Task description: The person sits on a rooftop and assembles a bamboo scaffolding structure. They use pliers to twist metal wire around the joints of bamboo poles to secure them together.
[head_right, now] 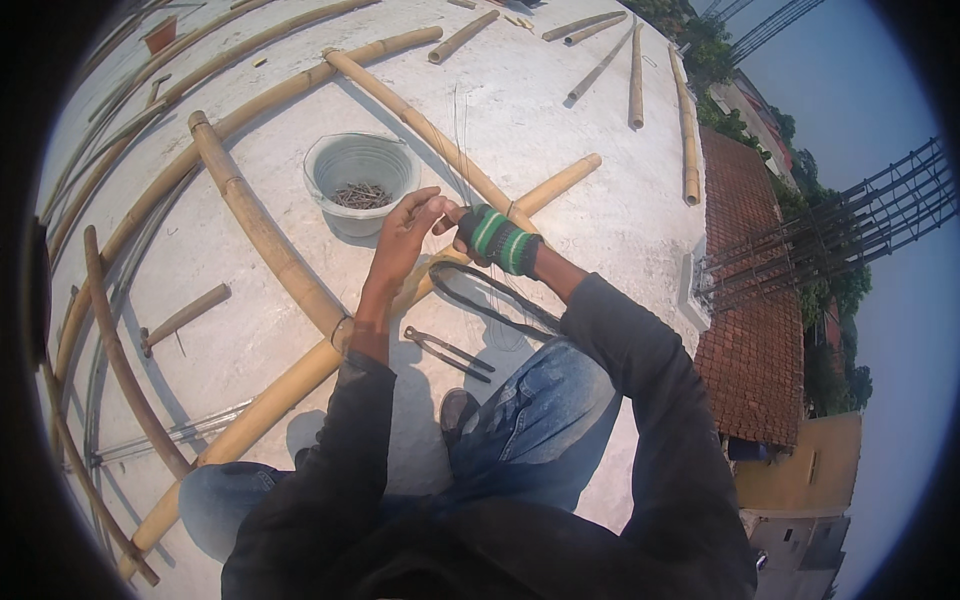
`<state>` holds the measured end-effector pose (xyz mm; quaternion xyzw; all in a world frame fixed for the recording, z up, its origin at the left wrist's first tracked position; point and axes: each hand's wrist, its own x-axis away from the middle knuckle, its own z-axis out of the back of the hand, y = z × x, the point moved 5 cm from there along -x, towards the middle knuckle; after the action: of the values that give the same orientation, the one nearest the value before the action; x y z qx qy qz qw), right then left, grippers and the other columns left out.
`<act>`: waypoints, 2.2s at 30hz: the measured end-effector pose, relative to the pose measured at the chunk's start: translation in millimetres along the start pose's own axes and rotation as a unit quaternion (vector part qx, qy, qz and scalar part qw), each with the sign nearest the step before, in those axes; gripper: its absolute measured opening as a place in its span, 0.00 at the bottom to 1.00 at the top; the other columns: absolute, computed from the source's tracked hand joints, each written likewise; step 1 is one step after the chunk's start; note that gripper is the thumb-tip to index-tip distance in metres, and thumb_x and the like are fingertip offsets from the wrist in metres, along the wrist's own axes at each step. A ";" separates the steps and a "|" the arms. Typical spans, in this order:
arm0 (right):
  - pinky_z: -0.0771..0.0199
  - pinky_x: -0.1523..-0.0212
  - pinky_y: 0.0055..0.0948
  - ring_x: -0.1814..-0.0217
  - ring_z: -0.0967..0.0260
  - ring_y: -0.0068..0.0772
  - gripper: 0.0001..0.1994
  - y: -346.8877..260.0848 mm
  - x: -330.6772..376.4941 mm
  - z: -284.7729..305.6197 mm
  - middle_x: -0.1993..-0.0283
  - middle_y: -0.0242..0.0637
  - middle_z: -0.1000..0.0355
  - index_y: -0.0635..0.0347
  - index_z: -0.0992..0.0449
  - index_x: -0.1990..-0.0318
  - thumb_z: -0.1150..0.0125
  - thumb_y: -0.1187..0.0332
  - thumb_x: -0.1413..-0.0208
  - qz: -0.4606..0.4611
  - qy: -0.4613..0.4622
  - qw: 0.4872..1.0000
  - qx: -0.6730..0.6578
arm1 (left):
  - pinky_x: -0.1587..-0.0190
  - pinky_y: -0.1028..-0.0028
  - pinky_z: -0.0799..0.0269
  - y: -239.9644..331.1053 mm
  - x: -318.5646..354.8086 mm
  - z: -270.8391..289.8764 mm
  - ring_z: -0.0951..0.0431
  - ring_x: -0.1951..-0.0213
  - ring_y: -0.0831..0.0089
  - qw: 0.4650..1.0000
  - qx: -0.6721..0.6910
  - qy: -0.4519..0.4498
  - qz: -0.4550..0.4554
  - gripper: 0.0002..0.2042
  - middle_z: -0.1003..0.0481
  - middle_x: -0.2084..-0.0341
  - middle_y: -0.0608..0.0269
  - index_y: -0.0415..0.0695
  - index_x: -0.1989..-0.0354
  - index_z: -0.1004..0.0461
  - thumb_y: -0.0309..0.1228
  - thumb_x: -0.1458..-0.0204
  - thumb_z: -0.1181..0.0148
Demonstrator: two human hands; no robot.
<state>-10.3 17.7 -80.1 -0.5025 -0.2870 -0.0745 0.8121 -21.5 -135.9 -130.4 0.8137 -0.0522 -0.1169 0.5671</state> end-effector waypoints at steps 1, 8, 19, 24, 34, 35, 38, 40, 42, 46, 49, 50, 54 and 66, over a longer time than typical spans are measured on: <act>0.45 0.85 0.28 0.87 0.46 0.21 0.33 0.0 -0.2 -9.4 0.82 0.24 0.37 0.61 0.21 0.45 0.55 0.36 0.25 -0.012 -0.022 1.000 -0.002 | 0.50 0.70 0.21 9.4 -1.0 0.4 0.19 0.47 0.66 0.999 0.023 0.017 -0.021 0.31 0.20 0.47 0.49 0.33 0.38 0.26 0.52 0.33 0.36; 0.43 0.84 0.27 0.85 0.40 0.22 0.28 -11.7 5.3 -45.8 0.82 0.23 0.36 0.55 0.21 0.55 0.58 0.40 0.22 0.012 -0.096 0.979 0.179 | 0.66 0.74 0.19 27.0 2.8 1.3 0.19 0.64 0.73 0.973 0.202 0.085 0.072 0.21 0.23 0.68 0.63 0.36 0.47 0.20 0.45 0.26 0.46; 0.23 0.60 0.31 0.64 0.25 0.26 0.26 3.6 -7.8 -13.8 0.67 0.37 0.22 0.69 0.19 0.46 0.31 0.49 0.34 0.089 0.016 0.961 0.261 | 0.54 0.62 0.16 -74.3 18.2 -12.0 0.21 0.56 0.61 0.822 0.476 0.270 0.159 0.16 0.32 0.62 0.60 0.33 0.38 0.31 0.34 0.24 0.49; 0.23 0.59 0.34 0.66 0.24 0.29 0.20 19.5 3.4 25.6 0.70 0.35 0.21 0.61 0.14 0.55 0.29 0.50 0.36 0.008 -0.038 0.882 0.470 | 0.45 0.59 0.17 -106.4 57.7 -65.7 0.19 0.50 0.57 0.803 0.480 0.286 0.205 0.10 0.25 0.56 0.53 0.37 0.49 0.30 0.32 0.27 0.44; 0.21 0.56 0.37 0.64 0.20 0.36 0.13 37.5 19.7 39.0 0.66 0.41 0.16 0.55 0.11 0.57 0.28 0.56 0.38 0.025 -0.061 0.875 0.480 | 0.60 0.68 0.18 -135.0 82.6 -109.7 0.23 0.65 0.71 0.753 0.528 0.297 0.255 0.15 0.25 0.64 0.57 0.34 0.53 0.27 0.36 0.24 0.50; 0.21 0.55 0.38 0.63 0.19 0.39 0.13 37.7 17.5 34.2 0.66 0.42 0.16 0.55 0.12 0.56 0.29 0.56 0.38 0.045 -0.058 0.865 0.496 | 0.58 0.68 0.18 -139.9 79.0 -104.9 0.23 0.65 0.70 0.750 0.539 0.292 0.248 0.15 0.26 0.64 0.57 0.34 0.54 0.27 0.36 0.24 0.51; 0.21 0.53 0.40 0.60 0.18 0.47 0.13 42.3 7.1 21.4 0.63 0.49 0.17 0.58 0.13 0.55 0.32 0.58 0.36 0.041 -0.063 0.844 0.532 | 0.51 0.65 0.15 -152.4 73.7 -87.5 0.22 0.64 0.67 0.749 0.540 0.281 0.261 0.17 0.26 0.63 0.57 0.34 0.54 0.28 0.37 0.22 0.56; 0.20 0.53 0.41 0.59 0.18 0.49 0.14 42.6 1.1 12.8 0.62 0.50 0.17 0.60 0.13 0.55 0.33 0.58 0.35 0.054 -0.066 0.835 0.543 | 0.51 0.66 0.16 -155.9 74.0 -79.5 0.22 0.63 0.67 0.747 0.544 0.285 0.253 0.17 0.26 0.64 0.57 0.34 0.54 0.28 0.37 0.22 0.57; 0.20 0.53 0.41 0.60 0.18 0.49 0.14 40.5 -3.6 4.0 0.63 0.50 0.17 0.60 0.13 0.54 0.33 0.59 0.36 0.085 -0.072 0.826 0.552 | 0.52 0.67 0.16 -159.5 76.7 -76.2 0.22 0.62 0.68 0.735 0.551 0.293 0.265 0.17 0.26 0.65 0.58 0.35 0.53 0.28 0.37 0.22 0.57; 0.20 0.52 0.41 0.57 0.17 0.48 0.12 37.8 -11.1 -5.8 0.60 0.49 0.16 0.58 0.14 0.54 0.32 0.61 0.38 0.081 -0.081 0.828 0.550 | 0.56 0.70 0.18 -167.5 78.6 -71.8 0.23 0.63 0.70 0.730 0.547 0.317 0.259 0.16 0.26 0.65 0.59 0.36 0.53 0.28 0.37 0.22 0.56; 0.20 0.52 0.41 0.55 0.17 0.48 0.11 35.5 -14.4 -12.5 0.59 0.48 0.16 0.57 0.14 0.54 0.31 0.62 0.38 0.093 -0.084 0.833 0.540 | 0.60 0.72 0.21 -174.9 74.0 -64.1 0.24 0.64 0.71 0.724 0.559 0.317 0.251 0.15 0.26 0.65 0.60 0.36 0.52 0.28 0.37 0.22 0.56; 0.20 0.52 0.41 0.56 0.17 0.48 0.11 35.3 -15.3 -15.0 0.60 0.49 0.16 0.57 0.14 0.54 0.31 0.63 0.38 0.098 -0.082 0.831 0.541 | 0.61 0.72 0.22 -176.0 72.3 -60.6 0.24 0.65 0.71 0.724 0.567 0.311 0.240 0.15 0.26 0.65 0.60 0.37 0.52 0.28 0.37 0.22 0.56; 0.20 0.55 0.40 0.60 0.17 0.47 0.11 33.5 -19.5 -24.2 0.63 0.50 0.17 0.59 0.13 0.53 0.31 0.64 0.39 0.123 -0.077 0.823 0.549 | 0.63 0.73 0.24 -175.9 71.8 -54.7 0.25 0.66 0.72 0.711 0.584 0.306 0.243 0.14 0.27 0.65 0.60 0.39 0.53 0.29 0.36 0.22 0.56; 0.19 0.56 0.40 0.61 0.17 0.47 0.12 16.2 -7.3 -21.7 0.65 0.49 0.17 0.59 0.13 0.55 0.30 0.61 0.39 0.124 -0.033 0.811 0.571 | 0.58 0.74 0.22 -171.8 68.8 -52.6 0.23 0.62 0.74 0.708 0.660 0.131 0.215 0.14 0.26 0.63 0.62 0.38 0.52 0.27 0.36 0.23 0.56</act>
<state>-1.2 5.7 -103.8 0.0185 -0.2398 0.2206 0.9452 50.0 -42.6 -282.7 0.9544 -0.2145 0.1802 -0.1032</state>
